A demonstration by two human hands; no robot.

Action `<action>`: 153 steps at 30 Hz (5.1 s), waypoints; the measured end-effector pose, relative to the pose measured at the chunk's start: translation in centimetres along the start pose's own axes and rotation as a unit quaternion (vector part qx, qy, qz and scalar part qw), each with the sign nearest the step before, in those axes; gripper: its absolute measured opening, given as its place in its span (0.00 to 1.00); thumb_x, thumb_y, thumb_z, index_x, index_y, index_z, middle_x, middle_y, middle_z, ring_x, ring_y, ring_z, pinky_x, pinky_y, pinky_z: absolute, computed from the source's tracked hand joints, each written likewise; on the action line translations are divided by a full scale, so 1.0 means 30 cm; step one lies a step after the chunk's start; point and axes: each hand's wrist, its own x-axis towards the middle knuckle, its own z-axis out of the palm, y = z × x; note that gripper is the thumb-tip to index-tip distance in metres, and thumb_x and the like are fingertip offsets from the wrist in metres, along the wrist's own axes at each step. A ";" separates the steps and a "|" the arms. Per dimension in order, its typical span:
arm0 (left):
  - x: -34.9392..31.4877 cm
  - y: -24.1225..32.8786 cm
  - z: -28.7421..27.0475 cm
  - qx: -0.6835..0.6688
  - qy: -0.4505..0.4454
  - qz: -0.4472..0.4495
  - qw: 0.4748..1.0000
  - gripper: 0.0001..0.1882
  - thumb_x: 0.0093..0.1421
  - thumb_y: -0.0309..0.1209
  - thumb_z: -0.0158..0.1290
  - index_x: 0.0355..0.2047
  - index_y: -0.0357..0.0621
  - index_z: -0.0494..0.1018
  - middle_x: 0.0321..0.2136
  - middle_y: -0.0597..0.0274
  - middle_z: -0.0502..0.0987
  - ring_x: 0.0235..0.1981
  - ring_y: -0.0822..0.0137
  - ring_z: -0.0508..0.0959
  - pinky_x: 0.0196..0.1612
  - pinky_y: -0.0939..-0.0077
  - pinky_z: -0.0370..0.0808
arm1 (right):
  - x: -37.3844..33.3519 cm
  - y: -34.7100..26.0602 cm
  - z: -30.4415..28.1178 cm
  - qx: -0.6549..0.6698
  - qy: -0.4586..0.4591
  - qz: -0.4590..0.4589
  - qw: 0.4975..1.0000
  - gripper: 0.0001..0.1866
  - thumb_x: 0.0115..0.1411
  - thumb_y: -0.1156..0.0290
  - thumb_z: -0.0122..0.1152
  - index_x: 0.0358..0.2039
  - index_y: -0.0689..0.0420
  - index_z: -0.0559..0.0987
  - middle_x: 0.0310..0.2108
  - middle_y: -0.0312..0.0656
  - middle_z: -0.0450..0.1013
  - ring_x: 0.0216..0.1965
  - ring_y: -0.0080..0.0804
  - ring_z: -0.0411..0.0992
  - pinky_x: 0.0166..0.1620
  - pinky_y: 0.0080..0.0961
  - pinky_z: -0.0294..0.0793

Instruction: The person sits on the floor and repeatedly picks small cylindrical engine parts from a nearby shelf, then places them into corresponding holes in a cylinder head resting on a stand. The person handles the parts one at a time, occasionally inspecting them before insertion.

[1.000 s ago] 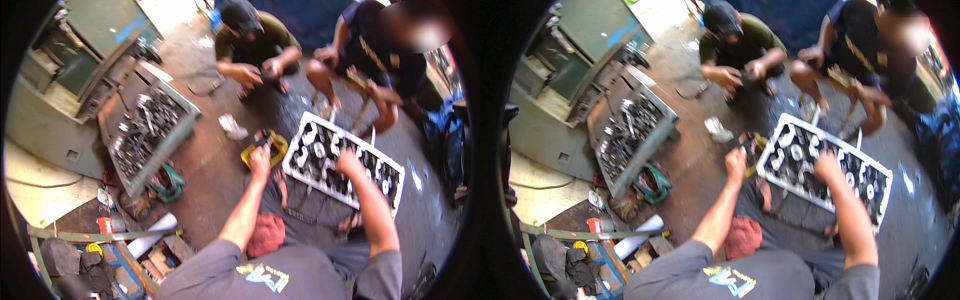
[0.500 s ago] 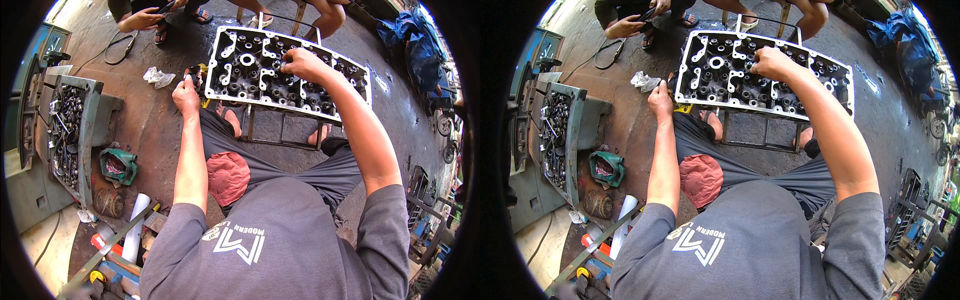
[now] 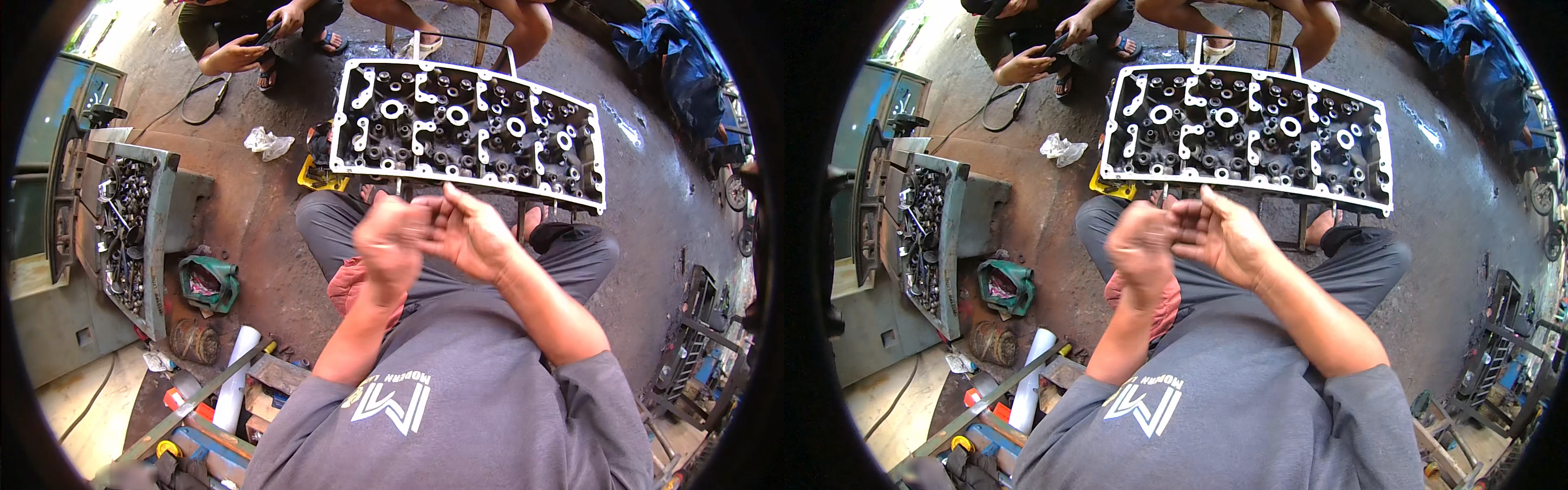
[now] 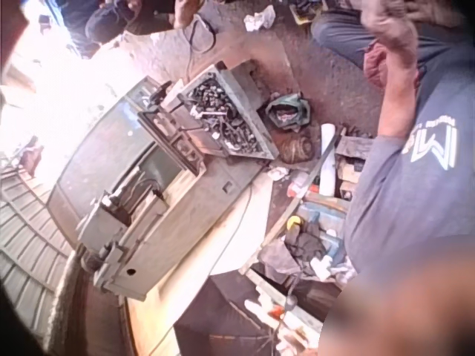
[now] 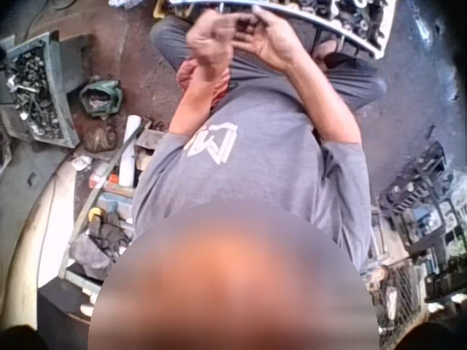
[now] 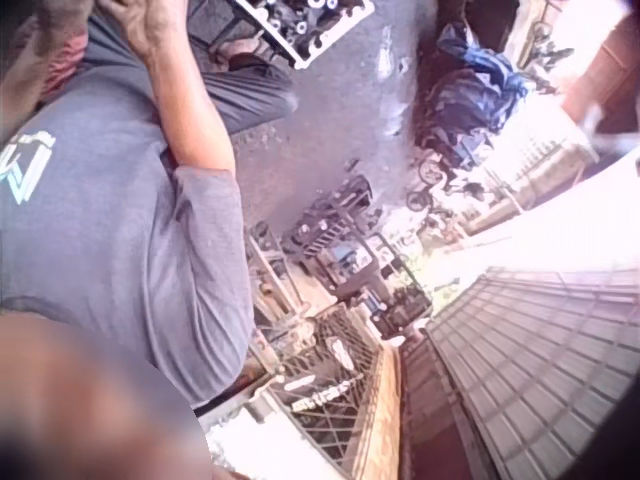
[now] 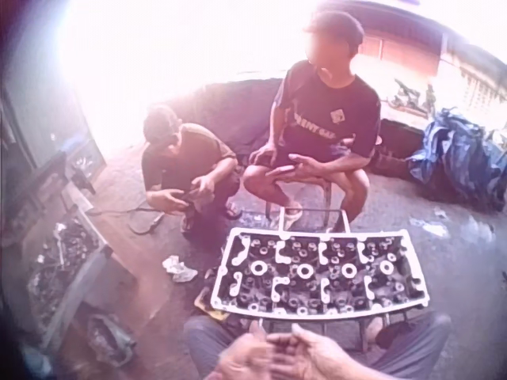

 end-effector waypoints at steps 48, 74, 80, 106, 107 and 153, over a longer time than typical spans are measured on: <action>0.682 -0.318 0.258 0.706 -0.486 -0.107 0.505 0.73 0.31 0.42 0.74 0.70 0.48 0.34 0.69 0.42 0.40 0.69 0.38 0.41 0.68 0.50 0.48 | -0.100 -0.938 -0.801 0.055 0.173 -0.447 0.876 0.21 0.67 0.53 0.52 0.20 0.47 0.61 0.16 0.25 0.55 0.12 0.10 0.50 0.11 0.12 0.47; 0.670 -0.364 0.240 0.714 -0.469 -0.080 0.513 0.70 0.31 0.38 0.72 0.69 0.41 0.37 0.67 0.34 0.43 0.67 0.33 0.46 0.67 0.51 0.52 | -0.094 -0.944 -0.787 0.028 0.181 -0.449 0.875 0.21 0.66 0.54 0.54 0.20 0.46 0.60 0.16 0.25 0.53 0.13 0.12 0.49 0.13 0.15 0.45; 0.705 -0.280 0.197 0.698 -0.357 0.032 0.619 0.42 0.46 0.39 0.64 0.62 0.47 0.62 0.64 0.36 0.54 0.63 0.41 0.58 0.65 0.58 0.59 | -0.221 -0.948 -0.849 0.029 0.077 -0.460 0.884 0.19 0.68 0.55 0.51 0.22 0.50 0.63 0.18 0.29 0.56 0.16 0.17 0.52 0.16 0.15 0.50; -0.250 -0.183 0.095 -0.448 0.003 -0.569 0.689 0.16 0.69 0.39 0.42 0.46 0.39 0.71 0.42 0.59 0.77 0.44 0.66 0.77 0.49 0.69 0.75 | -0.153 0.034 -0.132 -0.716 -0.029 -0.447 0.536 0.05 0.57 0.72 0.60 0.29 0.60 0.76 0.28 0.47 0.72 0.34 0.47 0.72 0.39 0.37 0.70; -0.248 -0.185 0.077 -0.436 0.001 -0.573 0.694 0.15 0.68 0.38 0.44 0.44 0.40 0.72 0.39 0.61 0.77 0.41 0.67 0.78 0.46 0.71 0.76 | -0.146 0.008 -0.121 -0.718 -0.022 -0.454 0.527 0.05 0.57 0.72 0.60 0.29 0.60 0.76 0.28 0.47 0.72 0.35 0.47 0.71 0.40 0.38 0.70; -0.405 -0.276 -0.104 -0.256 -0.075 -0.652 0.709 0.18 0.69 0.42 0.44 0.47 0.41 0.71 0.24 0.74 0.64 0.23 0.80 0.63 0.24 0.86 0.62 | -0.564 -0.068 -0.509 -0.331 0.334 -0.473 0.745 0.13 0.66 0.68 0.52 0.49 0.58 0.75 0.40 0.34 0.75 0.33 0.21 0.70 0.34 0.17 0.69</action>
